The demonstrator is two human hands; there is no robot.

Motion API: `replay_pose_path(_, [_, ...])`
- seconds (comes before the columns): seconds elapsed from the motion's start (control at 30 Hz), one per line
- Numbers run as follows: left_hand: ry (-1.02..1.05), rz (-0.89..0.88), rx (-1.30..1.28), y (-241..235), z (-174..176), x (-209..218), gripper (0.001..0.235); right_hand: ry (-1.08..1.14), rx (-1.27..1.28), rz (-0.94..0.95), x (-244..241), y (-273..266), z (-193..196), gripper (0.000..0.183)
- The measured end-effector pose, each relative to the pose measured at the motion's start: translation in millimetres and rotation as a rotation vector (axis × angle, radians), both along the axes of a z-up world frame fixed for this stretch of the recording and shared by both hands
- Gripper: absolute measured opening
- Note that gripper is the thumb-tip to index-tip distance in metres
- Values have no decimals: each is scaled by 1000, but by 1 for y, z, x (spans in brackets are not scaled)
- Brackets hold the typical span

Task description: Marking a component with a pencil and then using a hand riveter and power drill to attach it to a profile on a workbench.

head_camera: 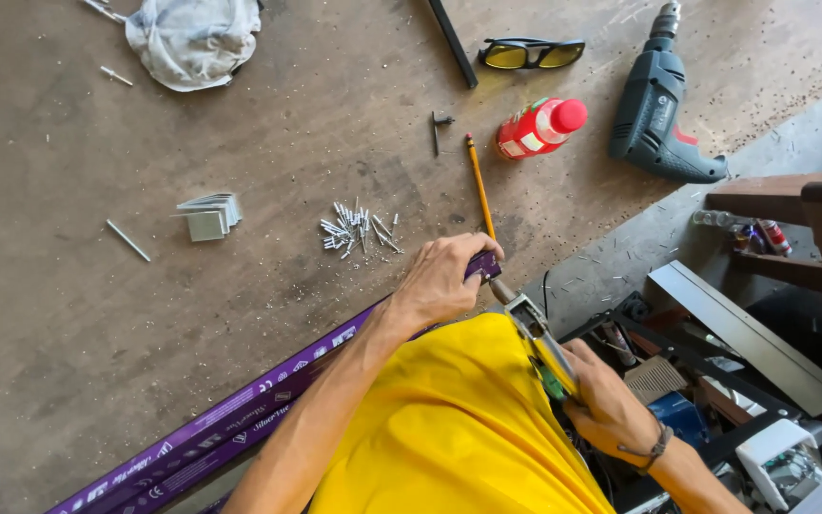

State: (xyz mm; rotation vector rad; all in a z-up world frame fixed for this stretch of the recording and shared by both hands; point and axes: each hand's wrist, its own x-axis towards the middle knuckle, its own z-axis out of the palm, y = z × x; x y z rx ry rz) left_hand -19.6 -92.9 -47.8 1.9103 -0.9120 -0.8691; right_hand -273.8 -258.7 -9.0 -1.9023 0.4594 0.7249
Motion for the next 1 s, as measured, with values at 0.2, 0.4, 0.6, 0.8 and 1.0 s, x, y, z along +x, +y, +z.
replay_pose_path(0.2, [-11, -7, 7, 0, 3, -2, 41, -121, -208, -30, -4, -4, -10, 69])
replay_pose_path(0.4, [-64, -9, -92, 2, 20, -1, 36, 52, -135, 81, 8, -4, -9, 104])
replay_pose_path(0.6, [-54, -56, -112, 7, 56, -10, 43, -708, -417, 16, 1, -15, -70, 76])
replay_pose_path(0.8, [-452, -50, -90, 14, 96, -57, 78, -745, -358, 42, 5, -10, -79, 53])
replay_pose_path(1.0, [-625, 38, -103, 17, 125, -79, 39, -943, -417, -30, 21, -10, -77, 29])
